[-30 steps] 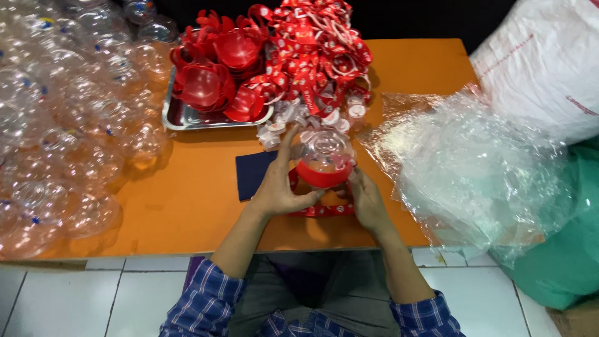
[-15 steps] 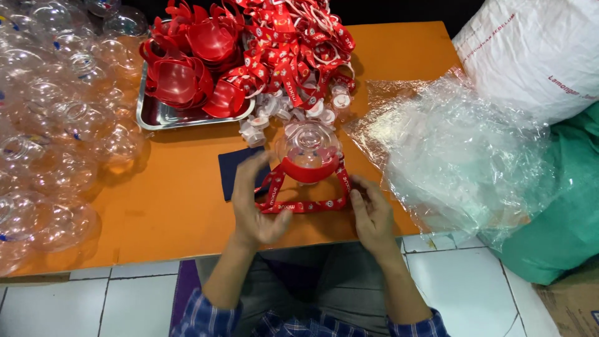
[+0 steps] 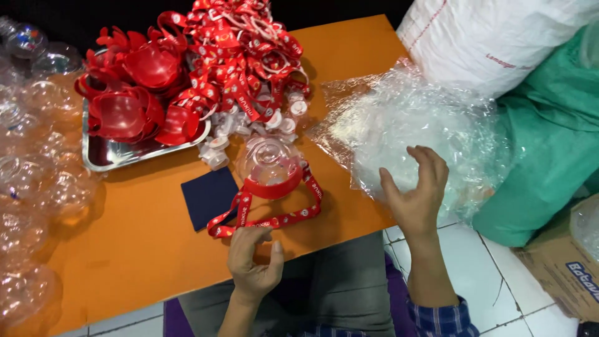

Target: Attaching a red strap to a clear plastic container and placing it into a plastic bag

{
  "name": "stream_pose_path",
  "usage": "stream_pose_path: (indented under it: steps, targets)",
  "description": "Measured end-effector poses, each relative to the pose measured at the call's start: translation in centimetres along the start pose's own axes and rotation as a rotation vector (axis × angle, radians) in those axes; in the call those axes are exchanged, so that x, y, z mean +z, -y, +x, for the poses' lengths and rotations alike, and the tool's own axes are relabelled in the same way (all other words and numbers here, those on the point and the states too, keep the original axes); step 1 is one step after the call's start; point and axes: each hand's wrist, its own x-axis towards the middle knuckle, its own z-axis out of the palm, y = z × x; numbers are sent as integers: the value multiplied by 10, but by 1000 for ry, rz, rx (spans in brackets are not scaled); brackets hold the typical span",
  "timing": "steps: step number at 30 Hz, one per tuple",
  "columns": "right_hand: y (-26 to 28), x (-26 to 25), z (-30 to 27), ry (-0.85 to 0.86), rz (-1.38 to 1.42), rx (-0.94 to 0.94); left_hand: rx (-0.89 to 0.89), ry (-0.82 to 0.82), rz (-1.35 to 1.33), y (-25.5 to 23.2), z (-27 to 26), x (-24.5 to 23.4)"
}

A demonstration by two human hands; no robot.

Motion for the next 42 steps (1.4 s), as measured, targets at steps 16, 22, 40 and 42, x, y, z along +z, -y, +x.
stream_pose_path:
  steps: [16, 22, 40, 42]
  targets:
    - [-67, 35, 34, 101, -309, -45, -81, 0, -1, 5, -6, 3]
    - [-22, 4, 45, -240, 84, -147, -90, 10, -21, 5, -5, 2]
    - [-12, -45, -15, -148, 1915, 779, -558, 350, -444, -35, 0, 12]
    - [-16, -34, -27, -130, 1956, 847, -559, 289, -750, -43, 3, 17]
